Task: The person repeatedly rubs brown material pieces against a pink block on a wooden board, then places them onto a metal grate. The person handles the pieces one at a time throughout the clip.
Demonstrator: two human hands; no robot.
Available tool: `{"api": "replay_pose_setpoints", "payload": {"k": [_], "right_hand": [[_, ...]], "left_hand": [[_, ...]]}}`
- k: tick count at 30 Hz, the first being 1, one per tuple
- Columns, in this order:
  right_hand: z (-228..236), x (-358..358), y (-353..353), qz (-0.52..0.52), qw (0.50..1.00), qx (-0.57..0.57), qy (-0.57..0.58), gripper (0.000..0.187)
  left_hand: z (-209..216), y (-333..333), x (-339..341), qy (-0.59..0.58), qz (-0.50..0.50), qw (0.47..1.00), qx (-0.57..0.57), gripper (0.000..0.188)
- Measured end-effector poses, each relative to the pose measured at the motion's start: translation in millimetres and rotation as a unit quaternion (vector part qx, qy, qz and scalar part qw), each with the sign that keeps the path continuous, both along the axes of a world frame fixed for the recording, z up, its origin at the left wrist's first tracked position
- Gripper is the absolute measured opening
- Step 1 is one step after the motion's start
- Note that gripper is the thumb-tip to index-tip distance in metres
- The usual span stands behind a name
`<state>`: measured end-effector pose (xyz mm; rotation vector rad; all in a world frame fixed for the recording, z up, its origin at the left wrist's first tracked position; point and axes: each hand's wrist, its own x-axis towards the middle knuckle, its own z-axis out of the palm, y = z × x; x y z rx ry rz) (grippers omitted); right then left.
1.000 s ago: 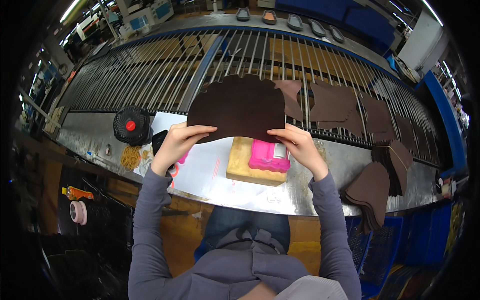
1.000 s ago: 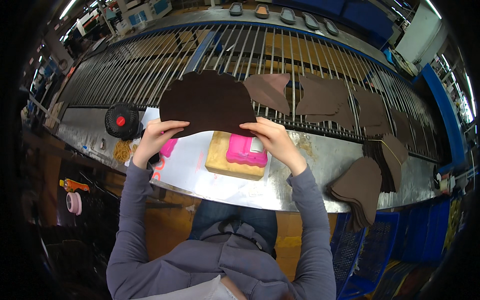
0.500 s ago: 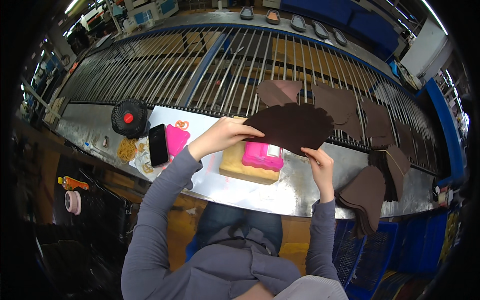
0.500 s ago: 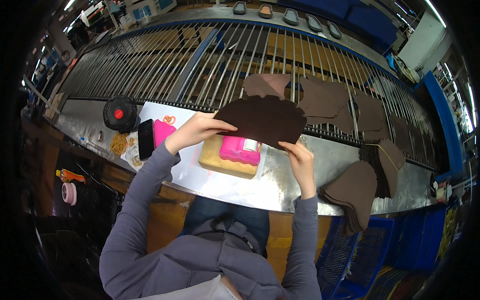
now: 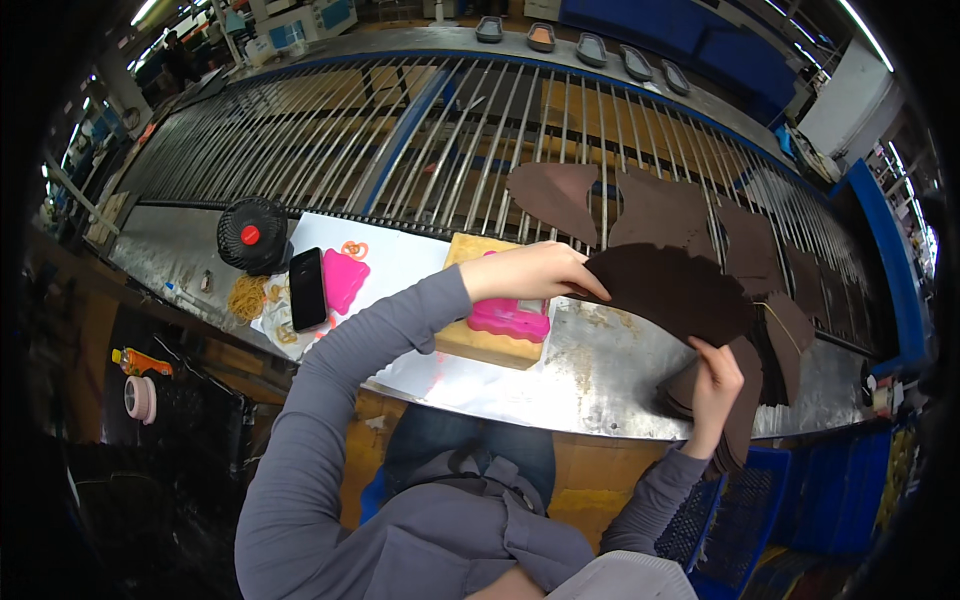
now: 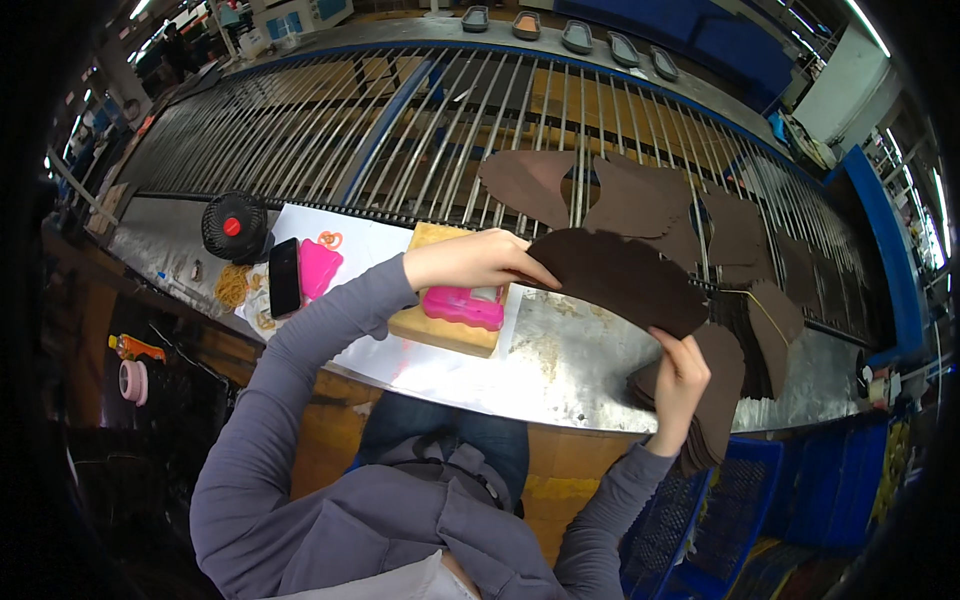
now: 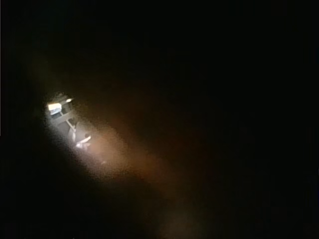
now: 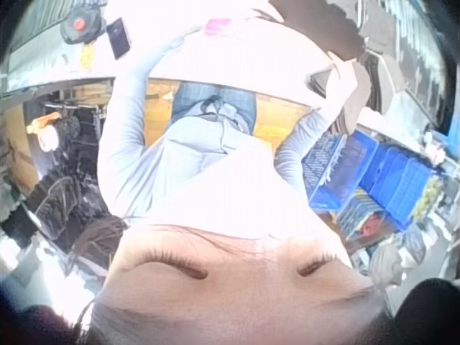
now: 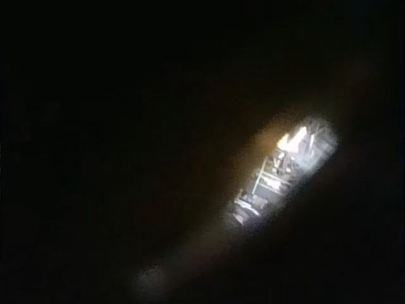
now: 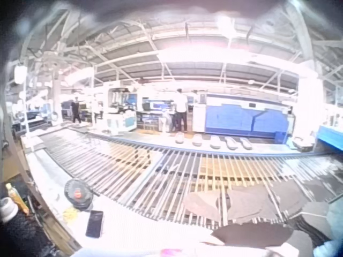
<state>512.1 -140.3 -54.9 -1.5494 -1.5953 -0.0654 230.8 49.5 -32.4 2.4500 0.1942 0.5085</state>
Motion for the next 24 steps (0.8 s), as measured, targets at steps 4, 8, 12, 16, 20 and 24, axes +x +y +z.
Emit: {"api": "replay_pose_setpoints", "payload": {"k": [4,8,12,16,20,24], "right_hand": [[42,11,-5,-0.006,0.999,0.027,-0.032,0.023],[62,0,35,-0.012,0.996,0.083,-0.028,0.016],[42,-16,122,0.056,0.996,0.006,0.063,0.022],[-40,-32,227,0.043,0.993,-0.055,0.094,0.024],[-114,-41,286,0.024,0.983,-0.155,0.101,0.026],[-143,-49,305,-0.001,0.982,-0.182,0.058,0.027]], "left_hand": [[8,13,14,-0.008,-0.043,0.998,-0.04,0.037],[22,53,1,-0.062,0.036,0.994,-0.079,0.025],[-5,111,-34,-0.126,0.165,0.96,-0.187,0.019],[-65,167,-65,-0.075,0.287,0.922,-0.248,0.022],[-116,205,-74,0.012,0.354,0.909,-0.22,0.02],[-150,228,-73,0.042,0.351,0.91,-0.217,0.021]]}}
